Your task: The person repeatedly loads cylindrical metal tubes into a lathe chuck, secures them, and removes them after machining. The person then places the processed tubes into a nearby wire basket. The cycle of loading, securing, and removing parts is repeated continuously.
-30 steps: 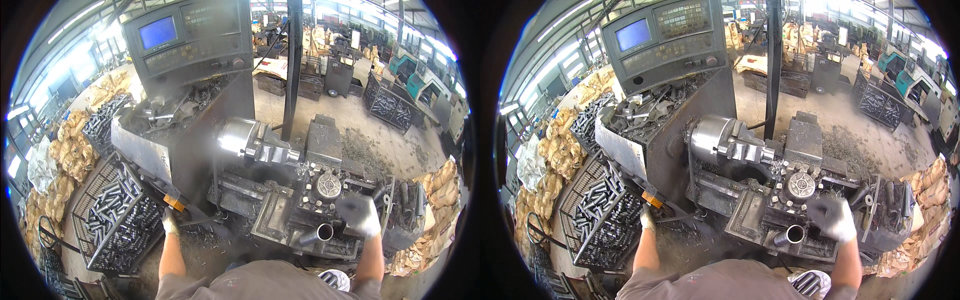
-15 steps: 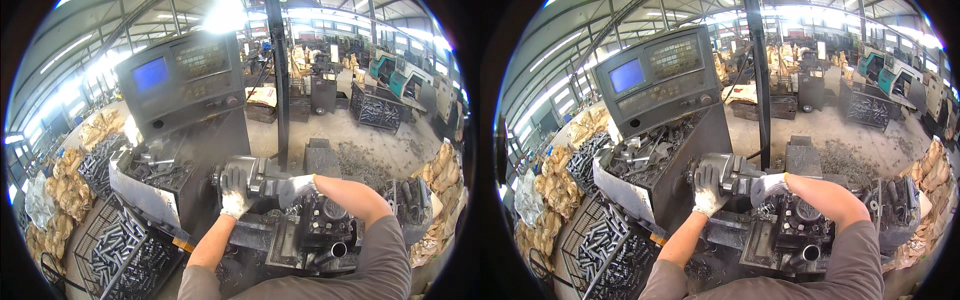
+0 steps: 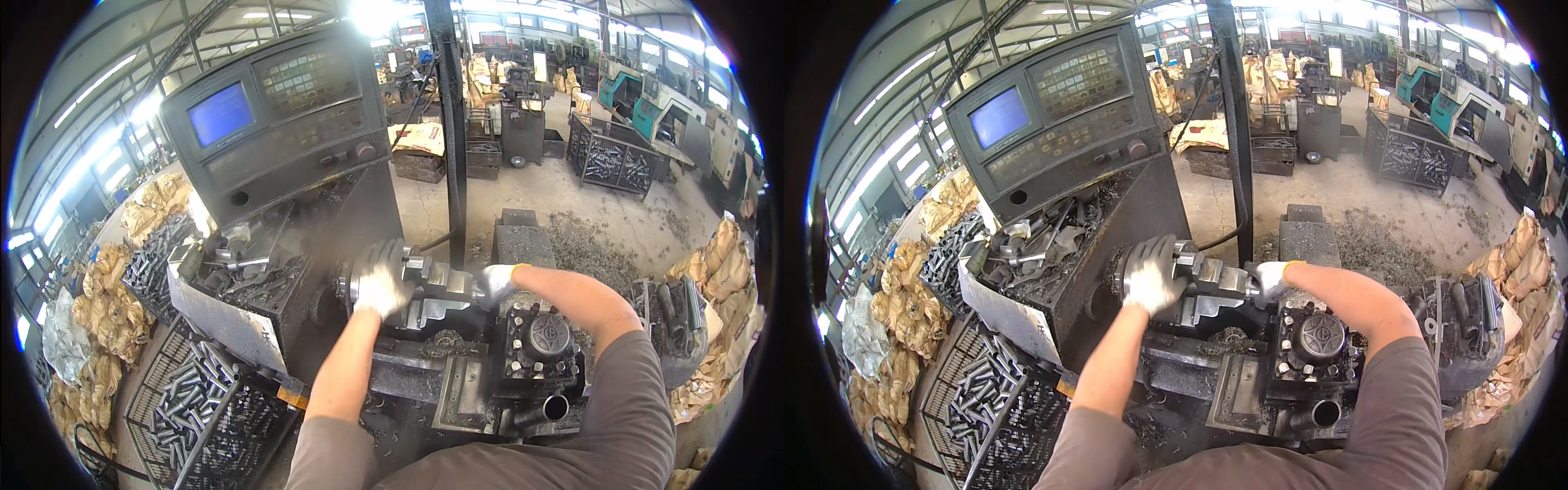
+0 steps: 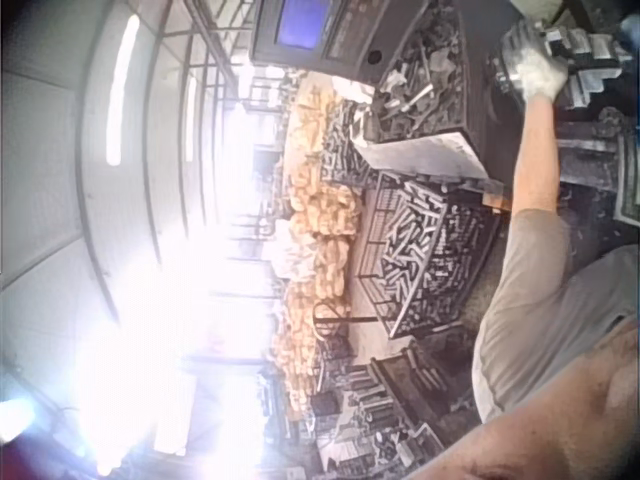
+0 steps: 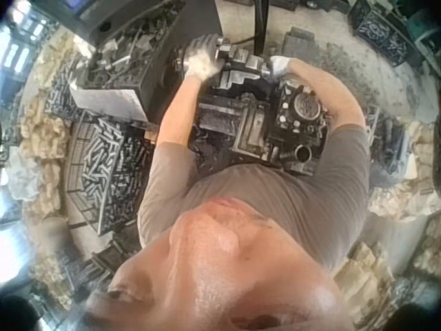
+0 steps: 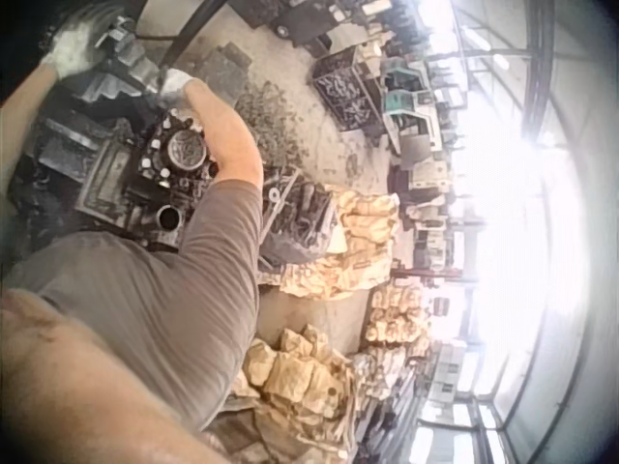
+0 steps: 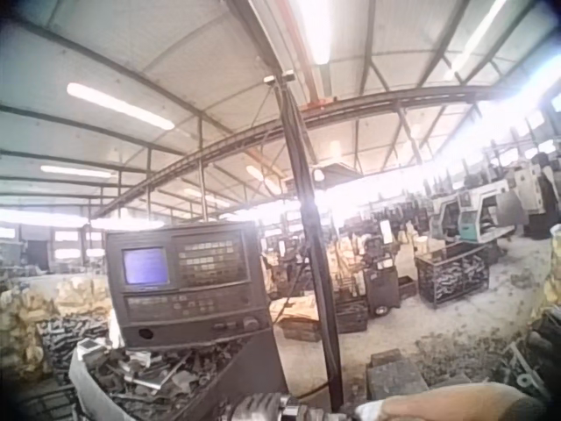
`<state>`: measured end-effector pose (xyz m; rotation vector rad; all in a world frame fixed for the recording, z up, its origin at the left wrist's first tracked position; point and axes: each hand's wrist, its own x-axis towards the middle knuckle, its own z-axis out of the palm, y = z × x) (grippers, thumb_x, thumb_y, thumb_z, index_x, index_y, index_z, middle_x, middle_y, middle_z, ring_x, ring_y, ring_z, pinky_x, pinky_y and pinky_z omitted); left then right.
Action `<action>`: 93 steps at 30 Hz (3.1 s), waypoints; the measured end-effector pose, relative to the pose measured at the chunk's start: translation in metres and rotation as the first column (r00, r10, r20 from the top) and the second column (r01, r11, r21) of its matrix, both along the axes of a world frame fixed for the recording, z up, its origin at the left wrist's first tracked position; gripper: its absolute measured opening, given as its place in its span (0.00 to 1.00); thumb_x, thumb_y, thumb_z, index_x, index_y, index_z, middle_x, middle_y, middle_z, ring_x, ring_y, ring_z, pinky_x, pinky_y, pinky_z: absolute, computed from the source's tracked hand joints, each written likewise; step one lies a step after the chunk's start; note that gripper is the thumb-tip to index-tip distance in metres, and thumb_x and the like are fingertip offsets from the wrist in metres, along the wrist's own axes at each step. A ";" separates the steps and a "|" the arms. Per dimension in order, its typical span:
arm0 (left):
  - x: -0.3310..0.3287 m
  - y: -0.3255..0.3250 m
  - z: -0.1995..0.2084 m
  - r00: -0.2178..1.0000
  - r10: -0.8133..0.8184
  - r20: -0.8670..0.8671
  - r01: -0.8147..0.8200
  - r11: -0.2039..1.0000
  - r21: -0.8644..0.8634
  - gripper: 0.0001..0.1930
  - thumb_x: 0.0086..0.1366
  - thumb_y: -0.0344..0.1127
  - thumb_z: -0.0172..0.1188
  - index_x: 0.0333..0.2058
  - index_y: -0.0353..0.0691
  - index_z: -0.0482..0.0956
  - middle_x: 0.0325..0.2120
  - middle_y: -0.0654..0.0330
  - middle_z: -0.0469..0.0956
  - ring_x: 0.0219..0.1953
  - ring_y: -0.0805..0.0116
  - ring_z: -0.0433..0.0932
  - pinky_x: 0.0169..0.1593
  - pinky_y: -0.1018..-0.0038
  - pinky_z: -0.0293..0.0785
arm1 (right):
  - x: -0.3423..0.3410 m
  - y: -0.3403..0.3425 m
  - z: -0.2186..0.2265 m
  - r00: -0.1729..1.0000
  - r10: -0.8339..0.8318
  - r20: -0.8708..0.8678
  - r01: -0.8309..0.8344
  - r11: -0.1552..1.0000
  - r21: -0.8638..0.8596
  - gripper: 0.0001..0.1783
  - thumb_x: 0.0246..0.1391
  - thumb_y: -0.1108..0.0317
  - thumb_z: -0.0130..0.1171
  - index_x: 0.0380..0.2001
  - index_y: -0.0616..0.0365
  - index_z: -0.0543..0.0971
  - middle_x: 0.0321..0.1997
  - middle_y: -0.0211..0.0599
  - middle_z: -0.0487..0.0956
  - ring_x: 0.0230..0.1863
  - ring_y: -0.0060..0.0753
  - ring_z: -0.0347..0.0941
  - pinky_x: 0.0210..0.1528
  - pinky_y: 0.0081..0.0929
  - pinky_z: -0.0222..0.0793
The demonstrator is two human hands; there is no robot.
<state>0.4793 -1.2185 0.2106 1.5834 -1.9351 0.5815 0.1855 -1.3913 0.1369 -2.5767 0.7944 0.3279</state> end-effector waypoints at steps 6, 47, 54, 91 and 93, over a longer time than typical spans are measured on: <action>-0.008 0.005 0.002 0.991 0.077 -0.109 -0.072 0.996 0.049 0.37 0.52 0.41 0.67 0.62 0.32 0.76 0.57 0.42 0.80 0.63 0.42 0.76 0.72 0.52 0.66 | 0.021 0.001 0.023 0.986 -0.009 -0.167 0.057 0.958 0.282 0.28 0.40 0.47 0.82 0.40 0.55 0.89 0.38 0.39 0.89 0.41 0.38 0.85 0.45 0.40 0.80; -0.107 0.143 0.005 0.294 -0.197 -0.935 0.602 0.798 0.022 0.28 0.71 0.48 0.65 0.61 0.34 0.76 0.50 0.50 0.84 0.54 0.56 0.82 0.58 0.61 0.78 | -0.036 0.460 0.042 0.179 -0.923 0.341 0.578 0.379 0.722 0.34 0.50 0.55 0.78 0.54 0.64 0.80 0.38 0.40 0.87 0.37 0.29 0.84 0.42 0.33 0.80; -0.140 0.228 -0.130 -0.417 0.653 -0.633 0.788 0.607 0.107 0.22 0.74 0.36 0.66 0.62 0.33 0.75 0.56 0.52 0.80 0.58 0.58 0.80 0.64 0.60 0.75 | -0.040 0.432 -0.007 0.338 -0.926 0.169 0.446 0.315 0.838 0.48 0.47 0.43 0.80 0.63 0.66 0.77 0.46 0.46 0.89 0.44 0.35 0.86 0.47 0.37 0.81; -0.063 0.233 -0.145 -0.452 0.570 -0.686 0.732 0.677 0.079 0.19 0.77 0.51 0.58 0.47 0.39 0.81 0.32 0.54 0.85 0.32 0.58 0.87 0.38 0.61 0.88 | -0.002 0.391 -0.089 0.725 -0.593 0.351 0.652 0.755 -0.070 0.26 0.54 0.64 0.66 0.56 0.59 0.78 0.36 0.57 0.85 0.36 0.63 0.85 0.39 0.55 0.81; -0.048 0.224 -0.147 -0.476 0.482 -0.736 0.688 0.725 0.030 0.22 0.77 0.56 0.59 0.47 0.41 0.81 0.34 0.56 0.86 0.33 0.59 0.88 0.38 0.61 0.88 | -0.002 0.376 -0.088 0.692 -0.588 0.419 0.669 0.741 -0.065 0.18 0.54 0.64 0.64 0.47 0.60 0.80 0.30 0.55 0.84 0.34 0.61 0.85 0.37 0.54 0.81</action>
